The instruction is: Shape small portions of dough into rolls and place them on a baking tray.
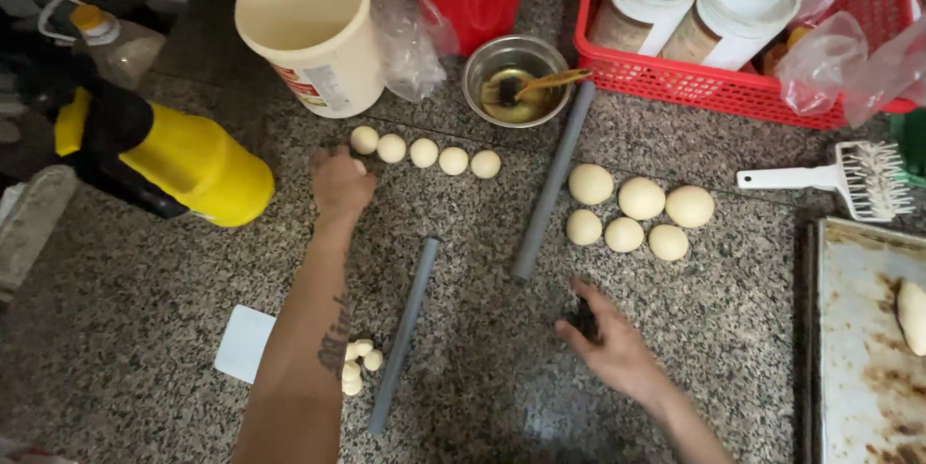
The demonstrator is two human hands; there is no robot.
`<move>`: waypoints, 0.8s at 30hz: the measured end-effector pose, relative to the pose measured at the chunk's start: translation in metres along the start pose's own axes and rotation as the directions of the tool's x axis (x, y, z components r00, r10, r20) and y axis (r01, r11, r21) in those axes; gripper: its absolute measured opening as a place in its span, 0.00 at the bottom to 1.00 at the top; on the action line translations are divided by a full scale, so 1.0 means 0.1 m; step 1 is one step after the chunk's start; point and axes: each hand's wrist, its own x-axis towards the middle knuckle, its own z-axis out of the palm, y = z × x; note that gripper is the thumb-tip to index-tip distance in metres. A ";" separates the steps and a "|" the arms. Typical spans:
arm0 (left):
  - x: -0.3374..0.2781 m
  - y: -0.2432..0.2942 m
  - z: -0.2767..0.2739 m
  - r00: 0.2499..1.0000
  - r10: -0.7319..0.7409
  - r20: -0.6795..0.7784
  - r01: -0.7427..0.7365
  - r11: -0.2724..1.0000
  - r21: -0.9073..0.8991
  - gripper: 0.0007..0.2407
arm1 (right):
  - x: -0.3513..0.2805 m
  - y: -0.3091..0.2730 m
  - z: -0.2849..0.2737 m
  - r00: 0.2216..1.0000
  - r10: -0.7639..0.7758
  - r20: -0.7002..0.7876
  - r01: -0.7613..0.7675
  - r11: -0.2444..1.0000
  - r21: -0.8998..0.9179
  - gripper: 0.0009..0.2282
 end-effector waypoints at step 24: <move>-2.84 2.22 -2.04 0.802 0.573 0.168 -0.317 0.648 -0.692 0.30 | -0.94 -0.30 -0.03 0.957 -0.022 -0.290 0.240 0.623 0.744 0.17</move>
